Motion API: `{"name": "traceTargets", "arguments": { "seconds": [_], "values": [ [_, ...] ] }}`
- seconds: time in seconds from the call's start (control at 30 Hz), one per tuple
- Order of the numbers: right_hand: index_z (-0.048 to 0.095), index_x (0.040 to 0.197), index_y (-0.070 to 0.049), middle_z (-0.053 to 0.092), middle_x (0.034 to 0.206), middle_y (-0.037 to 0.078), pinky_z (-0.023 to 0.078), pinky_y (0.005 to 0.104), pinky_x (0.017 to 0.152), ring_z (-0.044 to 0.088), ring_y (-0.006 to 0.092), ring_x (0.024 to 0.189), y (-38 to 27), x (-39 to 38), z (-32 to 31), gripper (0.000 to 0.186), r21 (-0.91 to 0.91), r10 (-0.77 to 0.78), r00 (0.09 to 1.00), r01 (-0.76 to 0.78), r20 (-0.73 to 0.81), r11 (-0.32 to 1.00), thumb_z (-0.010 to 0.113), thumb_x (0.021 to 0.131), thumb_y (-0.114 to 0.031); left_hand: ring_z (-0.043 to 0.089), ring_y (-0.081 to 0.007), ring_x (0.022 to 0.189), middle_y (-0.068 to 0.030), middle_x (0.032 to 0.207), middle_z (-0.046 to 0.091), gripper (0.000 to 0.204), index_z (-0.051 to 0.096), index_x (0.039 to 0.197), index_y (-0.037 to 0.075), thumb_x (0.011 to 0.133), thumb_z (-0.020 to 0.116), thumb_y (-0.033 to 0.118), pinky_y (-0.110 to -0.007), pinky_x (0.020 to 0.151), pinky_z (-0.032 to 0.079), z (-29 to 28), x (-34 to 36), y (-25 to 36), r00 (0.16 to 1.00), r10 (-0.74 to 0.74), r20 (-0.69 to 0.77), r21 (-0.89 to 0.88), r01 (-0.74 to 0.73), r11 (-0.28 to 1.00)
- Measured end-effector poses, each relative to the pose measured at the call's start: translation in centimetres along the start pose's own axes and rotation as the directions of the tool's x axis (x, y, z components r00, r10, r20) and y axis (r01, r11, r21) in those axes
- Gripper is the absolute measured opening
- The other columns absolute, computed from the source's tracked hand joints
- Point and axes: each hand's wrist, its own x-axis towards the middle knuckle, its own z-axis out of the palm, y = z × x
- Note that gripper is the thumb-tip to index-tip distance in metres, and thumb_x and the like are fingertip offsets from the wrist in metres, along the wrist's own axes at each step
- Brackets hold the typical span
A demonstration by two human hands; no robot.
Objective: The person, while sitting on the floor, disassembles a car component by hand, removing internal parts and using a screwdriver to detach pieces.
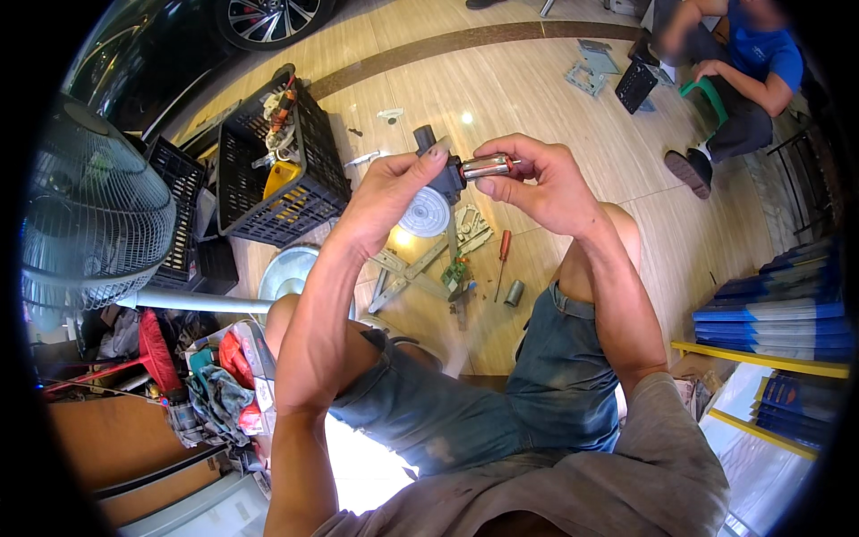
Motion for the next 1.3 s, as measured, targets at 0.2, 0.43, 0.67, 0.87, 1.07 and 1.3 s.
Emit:
{"name": "traceTargets", "arguments": {
  "seconds": [0.2,0.43,0.67,0.87,1.07,1.3],
  "values": [
    [0.066,0.108,0.0,0.068,0.085,0.003,0.05,0.0238,0.067,0.06,0.0068,0.075,0.24,0.11,0.03,0.029,0.021,0.004,1.0,-0.004,-0.005,1.0,0.075,0.085,-0.014,0.061,-0.0068,0.07,-0.0051,0.083,0.069,0.046,0.07,0.099,-0.004,0.09,0.068,0.042,-0.022,0.063,0.049,-0.09,0.01,-0.14,1.0,0.004,0.004,-0.011,-0.004,1.0],
    [0.068,0.103,0.0,0.068,0.082,0.004,0.049,0.0238,0.064,0.061,0.0073,0.074,0.2,0.12,0.11,0.031,0.007,0.008,1.0,-0.008,0.0,1.0,0.076,0.086,-0.024,0.061,-0.0071,0.07,-0.005,0.083,0.07,0.047,0.07,0.099,-0.003,0.09,0.068,0.043,-0.022,0.063,0.049,-0.1,-0.03,-0.19,1.0,-0.001,-0.007,0.007,0.001,1.0],
    [0.07,0.093,0.001,0.061,0.067,-0.001,0.04,0.0218,0.052,0.052,0.004,0.062,0.47,0.17,0.1,0.031,0.016,0.028,0.999,-0.028,-0.018,0.999,0.075,0.086,-0.029,0.062,-0.0075,0.07,-0.006,0.082,0.07,0.049,0.07,0.096,-0.003,0.09,0.068,0.046,-0.022,0.063,0.049,0.09,-0.11,0.05,1.0,0.003,0.011,0.021,-0.003,1.0],
    [0.069,0.086,0.0,0.055,0.06,-0.003,0.035,0.0217,0.048,0.047,0.0028,0.057,0.46,0.15,0.28,0.035,-0.006,0.037,0.998,-0.038,-0.042,0.999,0.074,0.087,-0.034,0.062,-0.0073,0.069,-0.0057,0.082,0.069,0.049,0.07,0.095,-0.003,0.09,0.068,0.046,-0.022,0.062,0.049,0.05,-0.07,-0.18,1.0,0.012,0.002,0.029,-0.012,1.0],
    [0.068,0.075,0.002,0.051,0.053,-0.002,0.033,0.0234,0.045,0.044,0.0035,0.052,0.25,0.14,0.41,0.043,-0.088,0.071,0.996,-0.076,-0.061,0.993,0.072,0.088,-0.04,0.061,-0.007,0.07,-0.005,0.082,0.069,0.047,0.07,0.096,-0.002,0.09,0.068,0.045,-0.021,0.063,0.049,0.11,-0.36,-0.05,1.0,-0.003,-0.006,0.022,0.003,1.0],
    [0.066,0.069,0.002,0.049,0.051,-0.001,0.033,0.0262,0.044,0.042,0.0053,0.05,0.62,0.18,0.7,0.051,-0.073,0.082,0.992,-0.089,-0.098,0.993,0.067,0.09,-0.044,0.06,-0.0064,0.071,-0.0044,0.083,0.069,0.045,0.071,0.096,-0.001,0.091,0.067,0.043,-0.022,0.063,0.047,-0.16,-0.19,-0.06,1.0,-0.017,0.008,0.081,0.017,0.997]
  ]
}}
